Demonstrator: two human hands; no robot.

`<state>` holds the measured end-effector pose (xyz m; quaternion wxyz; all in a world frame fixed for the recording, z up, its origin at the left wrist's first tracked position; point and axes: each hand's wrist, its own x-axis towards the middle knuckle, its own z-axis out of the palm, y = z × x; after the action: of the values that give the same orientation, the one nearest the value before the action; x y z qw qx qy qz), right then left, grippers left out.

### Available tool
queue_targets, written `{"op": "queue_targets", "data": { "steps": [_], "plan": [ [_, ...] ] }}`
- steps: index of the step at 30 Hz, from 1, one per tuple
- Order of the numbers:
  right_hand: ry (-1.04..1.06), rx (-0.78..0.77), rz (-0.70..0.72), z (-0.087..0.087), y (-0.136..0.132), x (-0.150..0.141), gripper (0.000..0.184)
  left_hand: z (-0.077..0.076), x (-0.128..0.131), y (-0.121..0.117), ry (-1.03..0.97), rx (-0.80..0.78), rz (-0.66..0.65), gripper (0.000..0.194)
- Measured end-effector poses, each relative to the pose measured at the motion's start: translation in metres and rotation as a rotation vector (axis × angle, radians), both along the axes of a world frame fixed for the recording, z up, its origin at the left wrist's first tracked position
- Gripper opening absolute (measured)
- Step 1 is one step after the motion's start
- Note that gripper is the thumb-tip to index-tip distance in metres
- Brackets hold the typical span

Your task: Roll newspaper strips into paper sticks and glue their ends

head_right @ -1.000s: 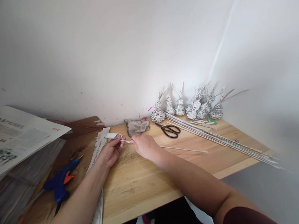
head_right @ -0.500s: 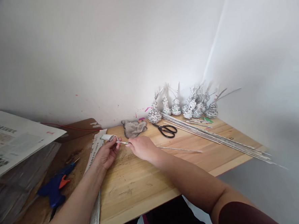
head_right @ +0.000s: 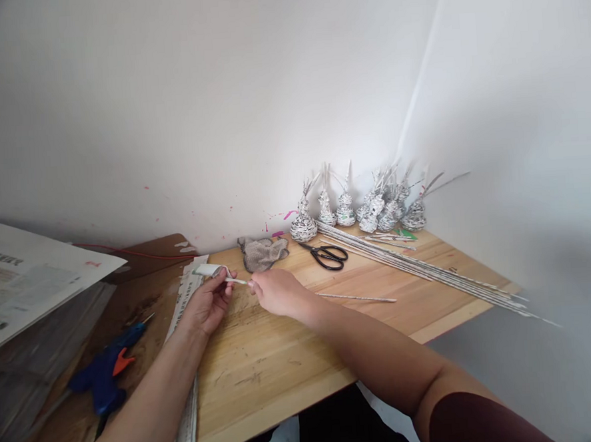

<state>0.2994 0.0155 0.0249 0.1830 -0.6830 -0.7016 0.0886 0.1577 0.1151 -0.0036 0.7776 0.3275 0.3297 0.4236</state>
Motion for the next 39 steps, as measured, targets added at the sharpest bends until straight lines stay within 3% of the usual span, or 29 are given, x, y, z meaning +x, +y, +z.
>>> {"op": "queue_targets", "data": {
  "steps": [5,11,18,28,33,39],
  "plan": [
    [0.241,-0.134,0.061,0.000,0.003,0.007,0.041,-0.001,0.001,-0.002,-0.018,0.014,-0.039,0.003],
    [-0.068,0.123,-0.012,-0.002,-0.003,0.001,0.031,-0.003,0.002,0.000,-0.032,-0.013,0.012,0.004],
    [-0.239,0.036,-0.036,0.002,-0.004,-0.005,0.037,-0.005,0.002,0.001,-0.064,-0.038,0.016,0.005],
    [0.156,-0.075,0.089,-0.006,0.004,0.007,0.041,-0.006,0.001,0.001,-0.048,-0.025,-0.058,0.006],
    [-0.112,0.060,-0.018,-0.002,-0.001,0.003,0.031,-0.007,0.002,0.003,-0.038,-0.050,-0.007,0.006],
    [-0.244,0.021,-0.053,0.003,-0.001,-0.003,0.040,-0.006,0.000,0.004,-0.059,-0.043,0.006,0.006]
  ]
}}
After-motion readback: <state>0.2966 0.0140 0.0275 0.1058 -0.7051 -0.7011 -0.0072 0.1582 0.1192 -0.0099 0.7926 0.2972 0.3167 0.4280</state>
